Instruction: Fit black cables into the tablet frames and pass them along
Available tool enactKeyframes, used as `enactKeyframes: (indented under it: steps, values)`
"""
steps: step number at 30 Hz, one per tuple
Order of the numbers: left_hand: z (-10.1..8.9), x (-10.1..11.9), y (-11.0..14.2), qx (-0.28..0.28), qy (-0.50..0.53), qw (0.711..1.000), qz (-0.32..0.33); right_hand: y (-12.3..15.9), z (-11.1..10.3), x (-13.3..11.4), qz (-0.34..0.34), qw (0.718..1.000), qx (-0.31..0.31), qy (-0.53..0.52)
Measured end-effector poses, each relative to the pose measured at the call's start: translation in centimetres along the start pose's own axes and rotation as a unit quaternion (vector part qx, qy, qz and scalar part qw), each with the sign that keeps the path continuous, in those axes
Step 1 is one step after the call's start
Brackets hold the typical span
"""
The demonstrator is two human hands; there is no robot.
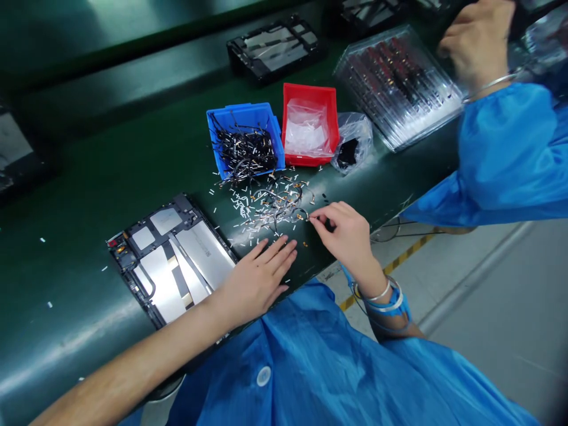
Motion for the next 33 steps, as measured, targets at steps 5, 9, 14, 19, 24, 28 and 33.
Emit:
enactKeyframes:
  steps: [5,9,14,19,24,28,33]
  values:
    - [-0.1,0.3,-0.1,-0.007,-0.011,1.0,-0.017,-1.9,1.0,0.3,-0.069,0.995,-0.024,0.074]
    - [0.1,1.1,-0.4,-0.013,-0.018,1.0,-0.007,-1.9,1.8,0.5,-0.072,0.995,-0.025,0.067]
    - [0.4,1.7,-0.5,-0.02,-0.045,0.998,-0.042,-1.0,1.2,0.1,-0.014,1.0,-0.027,-0.001]
    - [0.5,2.0,-0.7,-0.016,-0.064,0.996,-0.06,1.2,0.2,-0.3,0.06,0.997,-0.023,-0.049]
    - [0.9,2.0,-0.6,0.029,-0.066,0.995,-0.065,3.2,-0.2,0.6,0.115,0.989,0.019,-0.088]
    - [1.1,1.9,-0.5,0.029,-0.056,0.996,-0.07,3.8,-0.6,1.4,0.122,0.988,0.054,-0.083]
    - [0.9,1.9,-0.6,0.026,-0.052,0.996,-0.067,2.8,-0.5,2.0,-0.008,0.996,-0.015,-0.085]
Point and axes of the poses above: each hand's wrist, its own y-axis away from the middle knuckle, its own z-axis out of the palm, x = y × z, the point moved 1 cm from there along -y, towards the middle knuckle, and after that the axes turned 4 degrees about z, right-handed, at the moved point
